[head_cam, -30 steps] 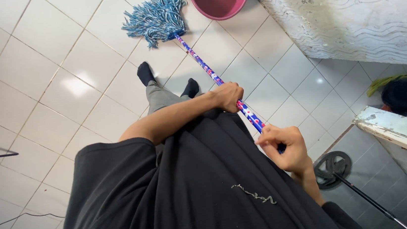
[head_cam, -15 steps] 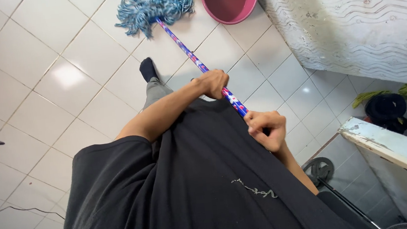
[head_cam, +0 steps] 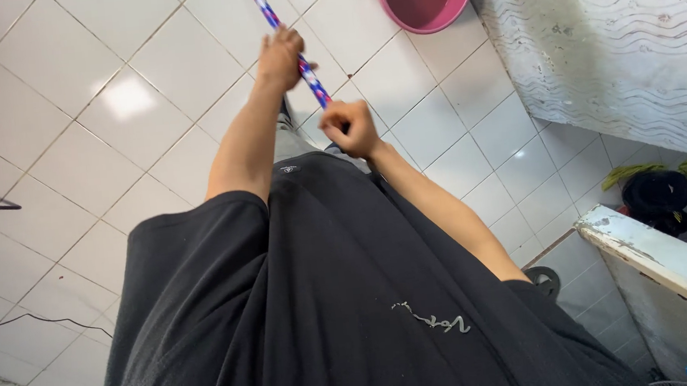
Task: The person is mopping a tiled floor area using a string mop and a bucket.
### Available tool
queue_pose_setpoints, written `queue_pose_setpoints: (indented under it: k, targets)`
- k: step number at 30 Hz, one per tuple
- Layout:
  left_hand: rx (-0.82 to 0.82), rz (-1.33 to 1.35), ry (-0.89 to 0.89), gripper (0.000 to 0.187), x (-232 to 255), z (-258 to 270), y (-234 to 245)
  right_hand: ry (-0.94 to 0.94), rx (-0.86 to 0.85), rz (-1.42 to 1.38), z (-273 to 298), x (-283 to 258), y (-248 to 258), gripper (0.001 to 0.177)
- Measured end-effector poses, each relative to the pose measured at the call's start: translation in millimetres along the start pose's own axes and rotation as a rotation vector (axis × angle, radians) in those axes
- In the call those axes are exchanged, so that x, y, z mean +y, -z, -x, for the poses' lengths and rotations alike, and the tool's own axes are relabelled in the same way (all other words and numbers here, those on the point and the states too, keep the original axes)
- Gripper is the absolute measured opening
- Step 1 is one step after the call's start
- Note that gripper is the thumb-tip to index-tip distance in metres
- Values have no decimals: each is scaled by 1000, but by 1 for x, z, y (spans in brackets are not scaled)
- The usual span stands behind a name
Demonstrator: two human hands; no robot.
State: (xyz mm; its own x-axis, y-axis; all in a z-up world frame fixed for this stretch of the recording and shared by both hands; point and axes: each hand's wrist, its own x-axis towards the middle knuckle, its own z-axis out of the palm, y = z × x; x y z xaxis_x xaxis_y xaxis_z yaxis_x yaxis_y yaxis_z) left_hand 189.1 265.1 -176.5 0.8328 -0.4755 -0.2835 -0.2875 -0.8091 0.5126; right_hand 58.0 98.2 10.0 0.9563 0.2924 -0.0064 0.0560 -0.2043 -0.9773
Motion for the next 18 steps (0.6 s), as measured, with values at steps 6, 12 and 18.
queue_pose_setpoints:
  k: [6, 12, 18]
  targets:
    - [117, 97, 66, 38, -28, 10, 46, 9, 32, -42, -45, -21, -32, 8]
    - [259, 179, 10, 33, 31, 43, 22, -53, 12, -83, 8, -45, 5, 13]
    - [392, 152, -146, 20, 126, 97, -15, -81, -76, 18, 109, -92, 64, 12]
